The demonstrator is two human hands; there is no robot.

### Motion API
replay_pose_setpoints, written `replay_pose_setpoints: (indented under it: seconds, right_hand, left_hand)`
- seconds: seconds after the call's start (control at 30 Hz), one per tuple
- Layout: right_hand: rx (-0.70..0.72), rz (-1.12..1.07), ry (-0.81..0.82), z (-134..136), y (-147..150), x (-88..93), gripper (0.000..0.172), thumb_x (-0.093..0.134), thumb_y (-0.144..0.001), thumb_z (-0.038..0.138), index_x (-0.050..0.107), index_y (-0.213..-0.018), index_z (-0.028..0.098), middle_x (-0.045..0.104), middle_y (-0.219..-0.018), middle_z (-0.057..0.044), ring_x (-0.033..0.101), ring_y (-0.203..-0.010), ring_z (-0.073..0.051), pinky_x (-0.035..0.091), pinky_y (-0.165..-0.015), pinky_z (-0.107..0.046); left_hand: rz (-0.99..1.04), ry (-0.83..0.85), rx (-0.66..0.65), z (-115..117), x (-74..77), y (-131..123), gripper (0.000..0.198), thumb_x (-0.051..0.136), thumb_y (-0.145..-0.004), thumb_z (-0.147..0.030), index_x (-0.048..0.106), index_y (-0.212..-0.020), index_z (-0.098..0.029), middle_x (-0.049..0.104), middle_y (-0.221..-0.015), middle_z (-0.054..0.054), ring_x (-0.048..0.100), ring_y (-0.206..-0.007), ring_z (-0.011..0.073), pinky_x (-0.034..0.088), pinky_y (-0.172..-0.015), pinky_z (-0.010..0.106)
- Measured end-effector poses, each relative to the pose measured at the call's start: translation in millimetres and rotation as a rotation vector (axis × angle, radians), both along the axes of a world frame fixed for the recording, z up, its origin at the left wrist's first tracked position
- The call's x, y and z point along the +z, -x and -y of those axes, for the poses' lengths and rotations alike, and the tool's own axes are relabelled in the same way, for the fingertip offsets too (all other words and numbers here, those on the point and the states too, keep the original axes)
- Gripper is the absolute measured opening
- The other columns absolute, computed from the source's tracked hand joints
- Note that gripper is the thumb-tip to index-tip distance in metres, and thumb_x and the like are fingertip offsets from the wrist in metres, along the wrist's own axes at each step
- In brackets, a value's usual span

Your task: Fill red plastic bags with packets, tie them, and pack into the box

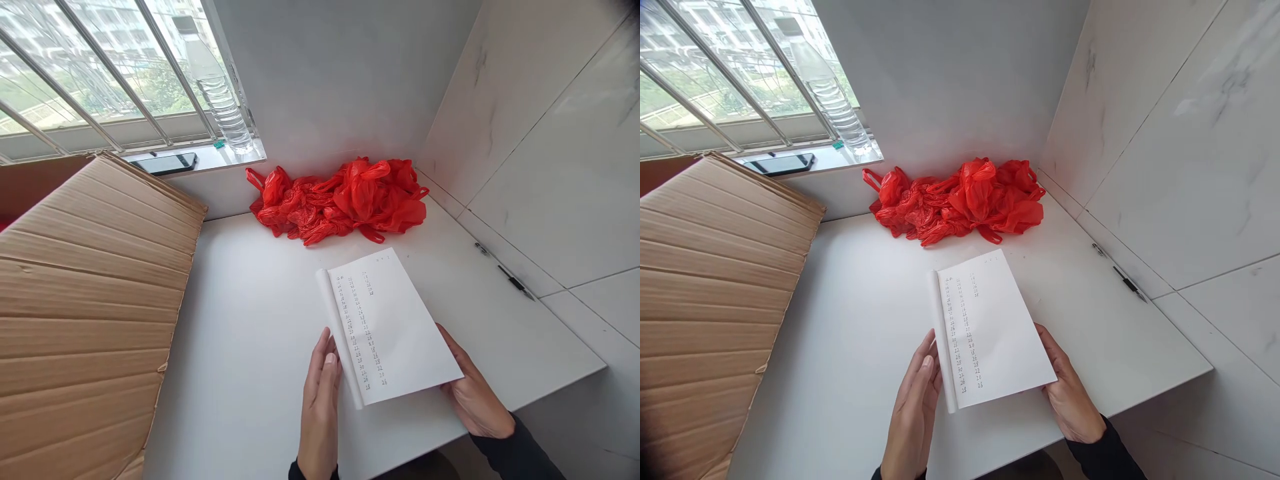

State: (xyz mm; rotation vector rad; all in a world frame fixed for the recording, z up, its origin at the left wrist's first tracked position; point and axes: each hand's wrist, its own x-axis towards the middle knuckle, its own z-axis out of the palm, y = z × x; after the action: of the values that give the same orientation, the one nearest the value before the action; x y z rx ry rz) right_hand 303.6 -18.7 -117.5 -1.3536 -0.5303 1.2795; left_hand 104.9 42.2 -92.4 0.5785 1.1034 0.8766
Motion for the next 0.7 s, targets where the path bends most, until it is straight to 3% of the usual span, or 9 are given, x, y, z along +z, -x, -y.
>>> replay_pose_setpoints:
  seconds: [0.07, 0.2, 0.3, 0.43, 0.53, 0.6, 0.7]
  right_hand:
    - [-0.001, -0.009, 0.004, 0, 1, 1.3, 0.065, 0.075, -0.077, 0.056, 0.053, -0.136, 0.039, 0.058, -0.141, -0.003, 0.05, -0.128, -0.031, 0.051, -0.097, -0.041]
    - [0.011, -0.013, -0.006, 0, 4, 4.7, 0.063, 0.076, -0.076, 0.057, 0.056, -0.133, 0.039, 0.061, -0.137, -0.003, 0.055, -0.123, -0.031, 0.054, -0.091, -0.04]
    - [0.029, -0.024, -0.015, 0, 6, 7.0, 0.061, 0.076, -0.075, 0.058, 0.057, -0.131, 0.04, 0.063, -0.135, -0.002, 0.058, -0.12, -0.03, 0.054, -0.091, -0.039]
    - [0.012, -0.041, -0.012, 0, 9, 10.5, 0.062, 0.077, -0.074, 0.058, 0.058, -0.13, 0.04, 0.062, -0.136, -0.003, 0.057, -0.121, -0.03, 0.054, -0.087, -0.037]
    - [0.008, 0.008, -0.032, 0, 10, 14.5, 0.063, 0.075, -0.076, 0.057, 0.055, -0.133, 0.039, 0.058, -0.14, -0.003, 0.052, -0.125, -0.031, 0.052, -0.093, -0.038]
    - [0.014, 0.052, -0.035, 1, 10, 16.8, 0.066, 0.075, -0.077, 0.056, 0.052, -0.136, 0.038, 0.056, -0.142, -0.004, 0.049, -0.129, -0.032, 0.049, -0.099, -0.041]
    - [0.0, 0.114, -0.017, 0, 9, 18.5, 0.07, 0.077, -0.075, 0.051, 0.05, -0.138, 0.037, 0.054, -0.143, -0.005, 0.044, -0.132, -0.034, 0.048, -0.1, -0.042]
  left_hand:
    - [0.21, 0.051, -0.056, -9, -1.5, 0, 0.052, 0.054, -0.095, -0.047, 0.051, -0.144, -0.029, 0.046, -0.154, 0.002, 0.032, -0.147, 0.0295, 0.027, -0.121, 0.043]
    - [0.491, 0.223, -0.138, -20, 1.0, -4, 0.056, 0.051, -0.095, -0.05, 0.058, -0.14, -0.018, 0.062, -0.138, 0.012, 0.051, -0.133, 0.0374, 0.038, -0.113, 0.05]
    - [0.564, 0.36, -0.155, -27, 2.1, -9, 0.061, 0.053, -0.092, -0.054, 0.058, -0.14, -0.017, 0.07, -0.125, 0.015, 0.062, -0.12, 0.0392, 0.043, -0.108, 0.052]
    - [0.555, 0.426, -0.129, -34, 4.5, -16, 0.066, 0.053, -0.09, -0.059, 0.058, -0.139, -0.015, 0.072, -0.12, 0.015, 0.064, -0.117, 0.0402, 0.048, -0.102, 0.052]
    - [0.471, 0.365, -0.083, -34, 9.2, -19, 0.065, 0.054, -0.091, -0.055, 0.055, -0.142, -0.015, 0.066, -0.131, 0.015, 0.058, -0.125, 0.0406, 0.046, -0.106, 0.051]
    - [0.368, 0.216, -0.016, -29, 12.2, -17, 0.064, 0.054, -0.091, -0.053, 0.05, -0.146, -0.019, 0.059, -0.142, 0.012, 0.048, -0.135, 0.039, 0.039, -0.112, 0.05]
    - [0.1, -0.045, 0.058, -17, 12.8, -12, 0.062, 0.061, -0.091, -0.046, 0.042, -0.149, -0.034, 0.039, -0.158, -0.001, 0.025, -0.15, 0.0296, 0.023, -0.122, 0.042]
